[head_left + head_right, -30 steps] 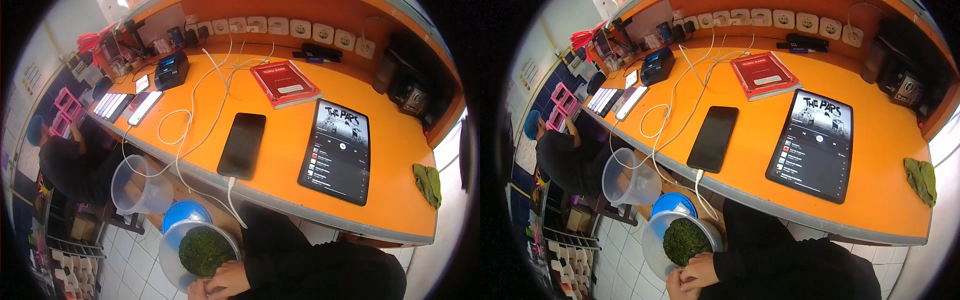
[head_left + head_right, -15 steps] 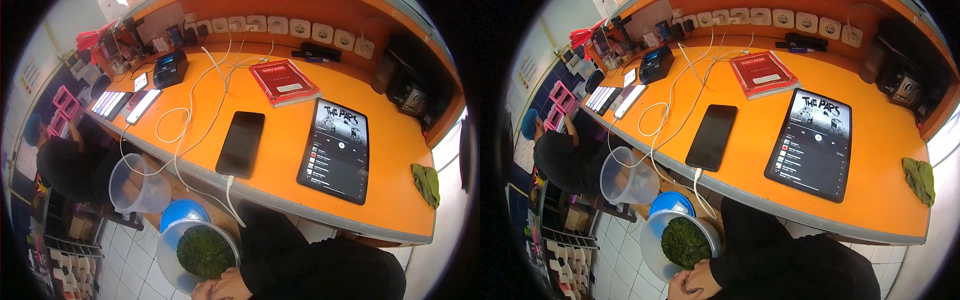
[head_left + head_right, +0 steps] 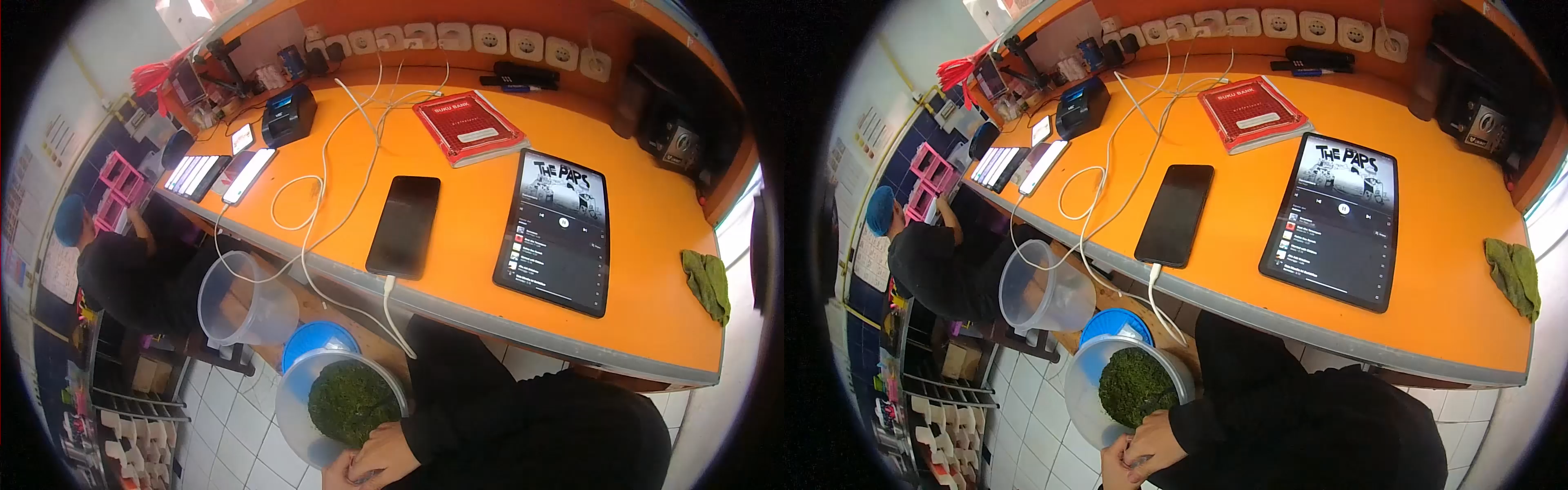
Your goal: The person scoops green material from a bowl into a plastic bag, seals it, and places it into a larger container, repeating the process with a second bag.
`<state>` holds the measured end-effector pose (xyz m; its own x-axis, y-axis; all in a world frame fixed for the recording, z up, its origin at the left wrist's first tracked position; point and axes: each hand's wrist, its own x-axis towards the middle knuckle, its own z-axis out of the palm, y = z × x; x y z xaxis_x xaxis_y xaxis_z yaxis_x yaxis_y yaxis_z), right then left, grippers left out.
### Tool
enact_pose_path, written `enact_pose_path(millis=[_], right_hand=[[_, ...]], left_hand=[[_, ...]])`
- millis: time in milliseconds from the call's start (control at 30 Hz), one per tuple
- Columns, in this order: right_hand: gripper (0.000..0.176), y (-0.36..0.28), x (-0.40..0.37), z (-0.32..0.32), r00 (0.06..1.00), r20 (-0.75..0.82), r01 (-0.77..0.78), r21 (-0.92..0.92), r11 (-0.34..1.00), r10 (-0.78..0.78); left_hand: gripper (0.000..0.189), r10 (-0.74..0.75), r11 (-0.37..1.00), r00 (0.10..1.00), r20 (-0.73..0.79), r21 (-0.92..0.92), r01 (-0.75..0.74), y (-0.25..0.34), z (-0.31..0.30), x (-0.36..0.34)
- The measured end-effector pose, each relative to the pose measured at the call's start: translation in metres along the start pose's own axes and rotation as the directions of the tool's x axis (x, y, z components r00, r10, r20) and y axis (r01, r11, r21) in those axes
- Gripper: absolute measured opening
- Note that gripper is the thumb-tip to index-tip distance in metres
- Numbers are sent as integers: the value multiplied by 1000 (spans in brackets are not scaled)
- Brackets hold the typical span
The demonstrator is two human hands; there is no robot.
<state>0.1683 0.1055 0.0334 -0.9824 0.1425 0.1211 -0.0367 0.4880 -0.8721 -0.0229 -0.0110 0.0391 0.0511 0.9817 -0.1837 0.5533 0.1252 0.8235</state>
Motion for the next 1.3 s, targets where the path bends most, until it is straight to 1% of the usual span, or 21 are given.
enact_pose_path(millis=[67,133,200,267,300,367,467,567,633,700,767,800,867,967,1000,1067,1100,1167,1200,1267,1300], right_hand=[[52,-3,4,0,1000,3,1,-42,999,-1],[49,-3,5,1,1000,10,6,-80,997,-6],[28,-2,6,4,983,-137,128,39,991,-121],[26,-8,8,-2,922,-340,228,91,969,-186],[23,-1,12,-4,873,-431,278,57,959,-227],[25,9,22,-27,861,-490,148,-9,989,-133],[26,33,41,-57,930,-359,-202,-335,920,73],[32,73,54,-57,925,-207,-368,-692,621,318],[34,76,78,-56,774,-28,-403,-792,459,632],[35,96,93,-44,712,58,-354,-831,429,700],[34,167,101,-12,472,137,-219,-938,267,871],[34,203,102,-1,468,139,-226,-936,270,873],[31,255,104,11,312,352,-103,-911,400,882],[31,140,95,-8,413,225,-166,-934,315,882],[31,144,91,-7,415,222,-160,-937,311,882],[29,154,82,-9,564,320,-74,-899,432,761],[29,145,86,-10,563,322,-61,-902,427,761],[25,113,97,-18,631,142,-215,-913,347,763],[25,109,99,-22,635,152,-189,-920,343,757],[16,105,102,-31,802,-24,-254,-918,306,596],[16,96,107,-36,810,-15,-240,-921,307,586]], left_hand=[[46,-42,999,997,67,-26,44,1,-3,-3],[42,67,996,995,-72,64,-62,0,-4,-9],[34,45,999,990,-134,-14,-48,-26,-6,-4],[36,95,993,942,-323,-40,-114,-29,-7,-18],[38,27,993,937,-349,-101,-66,-23,-10,-21],[40,-68,959,896,-439,-278,-63,-21,-9,-29],[40,-80,935,803,-591,-323,-145,-29,-8,-49],[40,-102,912,736,-669,-358,-199,-41,6,-62],[42,-128,903,722,-680,-381,-200,-47,14,-73],[43,-154,901,717,-680,-394,-180,-51,18,-75],[45,-202,885,726,-657,-440,-153,-51,20,-81],[48,-187,888,722,-667,-429,-167,-54,22,-81],[51,-169,889,716,-677,-419,-186,-60,23,-82],[45,-194,860,717,-669,-467,-203,-65,24,-86],[44,-197,864,722,-663,-465,-191,-65,22,-86],[43,-197,868,722,-664,-460,-187,-66,18,-86],[42,-188,876,723,-665,-447,-183,-67,16,-86],[40,-192,878,704,-683,-440,-187,-66,17,-86],[42,-204,879,709,-676,-445,-171,-65,16,-85],[43,-198,895,711,-675,-420,-149,-63,14,-83],[43,-200,897,698,-687,-415,-151,-62,14,-82]])
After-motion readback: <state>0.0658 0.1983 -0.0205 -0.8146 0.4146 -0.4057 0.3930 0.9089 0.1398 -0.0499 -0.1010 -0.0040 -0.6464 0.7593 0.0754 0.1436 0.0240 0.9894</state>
